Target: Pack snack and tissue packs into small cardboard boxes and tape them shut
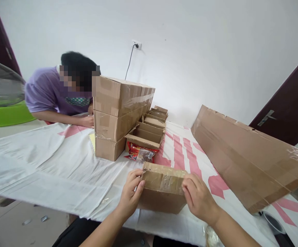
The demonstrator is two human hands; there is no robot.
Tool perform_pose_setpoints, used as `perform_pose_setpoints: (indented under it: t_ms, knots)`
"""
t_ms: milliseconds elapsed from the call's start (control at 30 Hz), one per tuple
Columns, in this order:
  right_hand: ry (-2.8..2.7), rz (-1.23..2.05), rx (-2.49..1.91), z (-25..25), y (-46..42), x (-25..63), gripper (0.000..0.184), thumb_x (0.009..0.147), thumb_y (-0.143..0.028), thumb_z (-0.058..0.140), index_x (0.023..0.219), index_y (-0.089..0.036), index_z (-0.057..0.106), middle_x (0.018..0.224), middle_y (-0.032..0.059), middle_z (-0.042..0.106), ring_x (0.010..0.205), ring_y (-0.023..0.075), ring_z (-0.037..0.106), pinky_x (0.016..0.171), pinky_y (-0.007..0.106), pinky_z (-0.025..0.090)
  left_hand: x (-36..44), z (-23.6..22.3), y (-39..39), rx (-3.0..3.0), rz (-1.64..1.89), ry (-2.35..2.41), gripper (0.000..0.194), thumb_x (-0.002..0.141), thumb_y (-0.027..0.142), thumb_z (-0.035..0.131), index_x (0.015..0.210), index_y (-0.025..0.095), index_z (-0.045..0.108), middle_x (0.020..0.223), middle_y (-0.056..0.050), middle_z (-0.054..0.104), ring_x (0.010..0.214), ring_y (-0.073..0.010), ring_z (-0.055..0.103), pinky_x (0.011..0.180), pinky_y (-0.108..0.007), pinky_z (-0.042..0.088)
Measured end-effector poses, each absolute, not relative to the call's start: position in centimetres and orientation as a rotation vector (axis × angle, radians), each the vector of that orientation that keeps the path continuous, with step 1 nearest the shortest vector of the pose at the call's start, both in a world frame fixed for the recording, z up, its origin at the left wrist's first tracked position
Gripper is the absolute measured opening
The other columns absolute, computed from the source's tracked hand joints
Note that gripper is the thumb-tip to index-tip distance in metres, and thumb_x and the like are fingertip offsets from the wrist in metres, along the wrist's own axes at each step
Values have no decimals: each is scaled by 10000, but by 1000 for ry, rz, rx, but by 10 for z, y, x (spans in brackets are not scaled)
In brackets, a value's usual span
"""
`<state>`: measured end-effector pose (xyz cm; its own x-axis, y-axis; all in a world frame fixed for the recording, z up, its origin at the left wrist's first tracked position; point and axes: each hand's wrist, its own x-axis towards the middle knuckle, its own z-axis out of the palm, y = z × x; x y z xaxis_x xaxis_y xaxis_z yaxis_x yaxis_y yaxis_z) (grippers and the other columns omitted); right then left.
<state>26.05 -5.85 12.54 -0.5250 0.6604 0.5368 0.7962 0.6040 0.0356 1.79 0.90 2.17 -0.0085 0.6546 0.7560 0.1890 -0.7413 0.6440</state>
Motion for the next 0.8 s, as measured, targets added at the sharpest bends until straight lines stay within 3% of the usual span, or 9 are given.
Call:
perform_pose_setpoints:
  t_ms: [167, 333, 433, 533, 633, 733, 800]
  knots:
    - [-2123, -2, -1872, 67, -107, 323, 158, 919, -208, 378, 787, -238, 458, 724, 0, 579, 654, 170, 561, 614, 298, 443, 18, 18, 6, 1845, 1808, 806, 297, 959, 350, 401, 858, 211, 643, 1027, -90, 611, 1077, -246, 521, 957, -415, 431]
    - [-1991, 71, -2417, 9, -140, 357, 189, 833, -122, 421, 702, -230, 504, 755, 43, 660, 725, 212, 627, 657, 311, 421, 20, 16, 3, 1712, 1806, 769, 488, 989, 426, 239, 835, 215, 652, 1018, -86, 610, 1112, -250, 501, 997, -441, 399]
    - [-1978, 21, -2509, -1, -143, 361, 209, 829, -105, 422, 698, -227, 531, 779, 61, 676, 748, 226, 638, 663, 314, 412, 18, 15, 5, 1682, 1770, 774, 493, 964, 480, 314, 734, 204, 652, 997, -89, 616, 1082, -258, 516, 989, -437, 408]
    - [-1946, -129, -2526, 5, -139, 362, 116, 760, -106, 530, 780, -216, 563, 843, 81, 684, 834, 262, 638, 712, 333, 415, 14, 12, 9, 1698, 1712, 688, 492, 934, 517, 388, 676, 201, 663, 1031, -102, 607, 1078, -270, 528, 980, -437, 420]
    - [-1914, -210, -2503, 12, -132, 363, 238, 659, -97, 624, 864, -203, 567, 868, 85, 678, 880, 282, 627, 742, 337, 409, 9, 10, 13, 1718, 1658, 598, 488, 911, 556, 417, 710, 207, 691, 1074, -112, 592, 1101, -279, 524, 983, -444, 423]
    - [-1929, -74, -2434, 17, -124, 363, 103, 744, -118, 538, 779, -215, 542, 773, 48, 662, 764, 242, 625, 683, 324, 404, 4, 11, 15, 1750, 1619, 553, 555, 898, 622, 375, 730, 208, 703, 1084, -121, 590, 1114, -289, 512, 984, -464, 421]
    - [-1920, -79, -2320, 23, -117, 360, 145, 833, -147, 439, 737, -220, 518, 735, 42, 643, 721, 227, 610, 666, 331, 411, 2, 13, 15, 1784, 1591, 558, 533, 906, 601, 383, 738, 211, 706, 1081, -120, 594, 1119, -287, 508, 983, -471, 418]
